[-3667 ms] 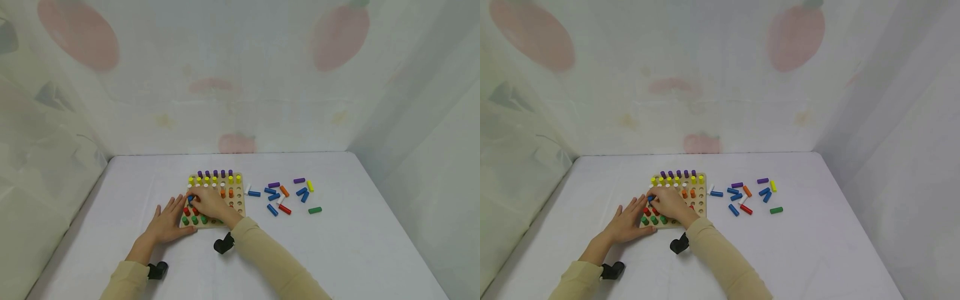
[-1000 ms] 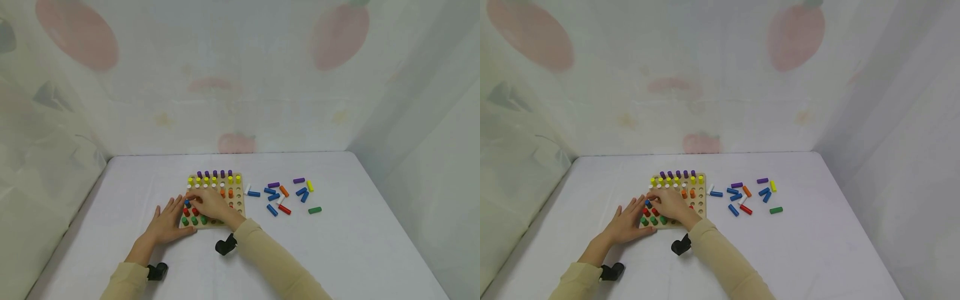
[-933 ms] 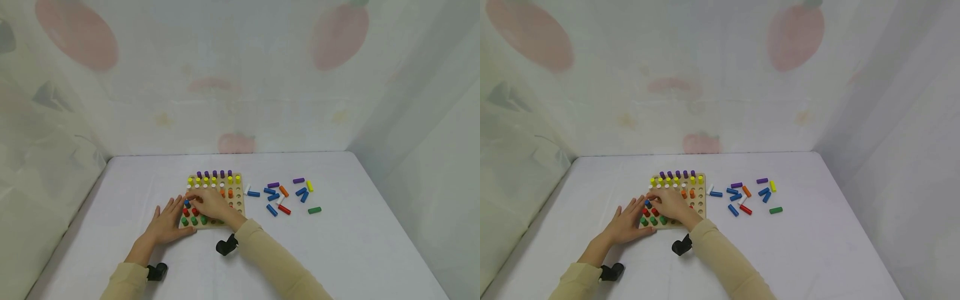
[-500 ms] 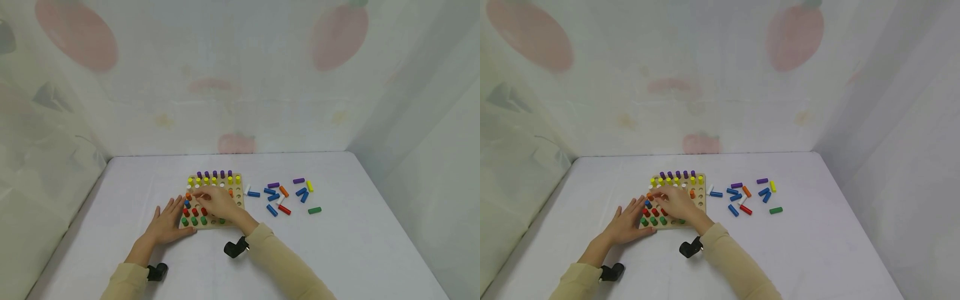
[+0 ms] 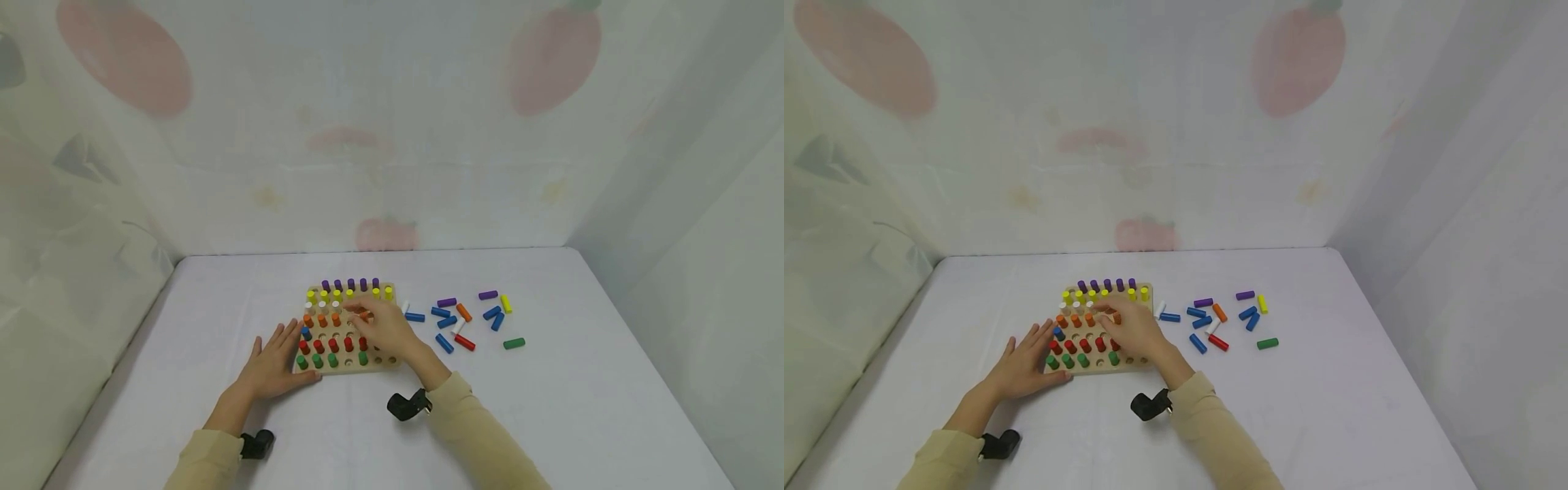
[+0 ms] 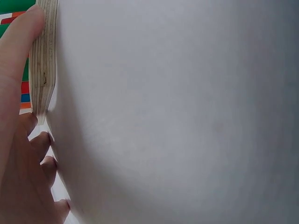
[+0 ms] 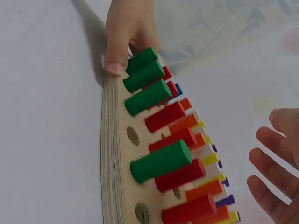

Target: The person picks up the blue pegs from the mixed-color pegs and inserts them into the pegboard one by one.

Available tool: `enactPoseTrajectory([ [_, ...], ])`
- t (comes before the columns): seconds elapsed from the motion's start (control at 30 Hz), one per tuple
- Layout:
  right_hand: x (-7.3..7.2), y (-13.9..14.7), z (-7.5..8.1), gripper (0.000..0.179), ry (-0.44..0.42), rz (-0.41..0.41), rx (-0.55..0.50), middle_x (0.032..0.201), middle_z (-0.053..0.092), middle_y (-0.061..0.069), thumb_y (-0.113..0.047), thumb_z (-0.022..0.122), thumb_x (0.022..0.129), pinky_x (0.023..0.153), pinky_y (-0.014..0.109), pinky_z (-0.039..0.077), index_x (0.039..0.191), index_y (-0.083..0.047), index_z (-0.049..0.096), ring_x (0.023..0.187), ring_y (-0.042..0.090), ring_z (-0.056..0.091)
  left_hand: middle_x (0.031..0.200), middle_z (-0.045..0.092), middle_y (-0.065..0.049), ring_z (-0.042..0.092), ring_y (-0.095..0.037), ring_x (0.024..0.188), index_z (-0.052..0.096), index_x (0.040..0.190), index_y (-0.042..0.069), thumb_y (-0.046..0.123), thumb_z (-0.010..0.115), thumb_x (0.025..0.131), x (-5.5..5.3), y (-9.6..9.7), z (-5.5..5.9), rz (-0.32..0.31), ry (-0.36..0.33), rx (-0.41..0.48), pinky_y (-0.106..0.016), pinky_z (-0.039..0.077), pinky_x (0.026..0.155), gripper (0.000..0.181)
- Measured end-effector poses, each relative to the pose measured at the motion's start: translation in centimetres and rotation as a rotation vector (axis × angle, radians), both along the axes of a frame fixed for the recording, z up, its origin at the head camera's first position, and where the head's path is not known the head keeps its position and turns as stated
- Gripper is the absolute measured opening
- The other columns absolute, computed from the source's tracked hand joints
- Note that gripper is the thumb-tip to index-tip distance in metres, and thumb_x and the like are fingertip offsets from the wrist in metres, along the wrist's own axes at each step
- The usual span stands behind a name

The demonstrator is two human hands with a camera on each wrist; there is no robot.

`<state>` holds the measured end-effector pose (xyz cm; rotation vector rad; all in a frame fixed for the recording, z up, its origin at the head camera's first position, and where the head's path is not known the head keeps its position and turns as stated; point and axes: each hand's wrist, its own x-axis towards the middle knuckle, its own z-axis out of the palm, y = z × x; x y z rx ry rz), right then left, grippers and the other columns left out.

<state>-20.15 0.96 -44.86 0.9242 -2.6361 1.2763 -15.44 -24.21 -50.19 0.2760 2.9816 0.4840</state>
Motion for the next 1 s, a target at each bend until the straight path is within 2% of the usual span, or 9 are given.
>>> enactPoseTrajectory([
  [0.23, -0.4, 2.4, -1.0, 0.025, 0.024, -0.082, -0.018, 0.11, 0.064, -0.002, -0.015, 0.06, 0.089, 0.084, 0.032, 0.052, 0.114, -0.013, 0.062, 0.1, 0.012, 0.06, 0.152, 0.022, -0.015, 0.016, -0.04, 0.138, 0.022, 0.147, 0.008, 0.073, 0.061, 0.066, 0.2, 0.1, 0.1, -0.002, 0.002, 0.003, -0.068, 0.004, 0.104, 0.111],
  [0.6, -1.2, 5.9, -2.7, 0.03, 0.118, -0.23, -0.032, 0.111, 0.063, 0.001, -0.015, 0.065, 0.086, 0.089, 0.032, 0.049, 0.115, -0.012, 0.061, 0.103, 0.015, 0.059, 0.152, 0.021, -0.014, 0.015, -0.04, 0.138, 0.021, 0.147, 0.008, 0.073, 0.061, 0.066, 0.2, 0.0, 0.3, -0.003, 0.001, 0.001, -0.068, 0.003, 0.104, 0.111],
  [0.8, -1.5, 7.1, -3.4, 0.033, 0.049, -0.276, -0.014, 0.114, 0.062, 0.004, -0.016, 0.066, 0.085, 0.088, 0.035, 0.05, 0.117, -0.012, 0.06, 0.105, 0.019, 0.058, 0.152, 0.022, -0.015, 0.015, -0.04, 0.138, 0.022, 0.147, 0.008, 0.072, 0.061, 0.066, 0.1, 0.0, 0.3, -0.001, 0.002, 0.004, -0.068, 0.003, 0.104, 0.111],
  [1.0, -1.8, 8.1, -4.5, 0.032, -0.065, -0.321, 0.013, 0.117, 0.06, 0.001, -0.019, 0.064, 0.086, 0.091, 0.035, 0.049, 0.118, -0.015, 0.06, 0.107, 0.017, 0.057, 0.151, 0.023, -0.015, 0.016, -0.04, 0.138, 0.023, 0.147, 0.009, 0.073, 0.061, 0.065, 0.1, 0.0, 0.0, 0.003, 0.007, 0.008, -0.068, 0.004, 0.104, 0.111],
])
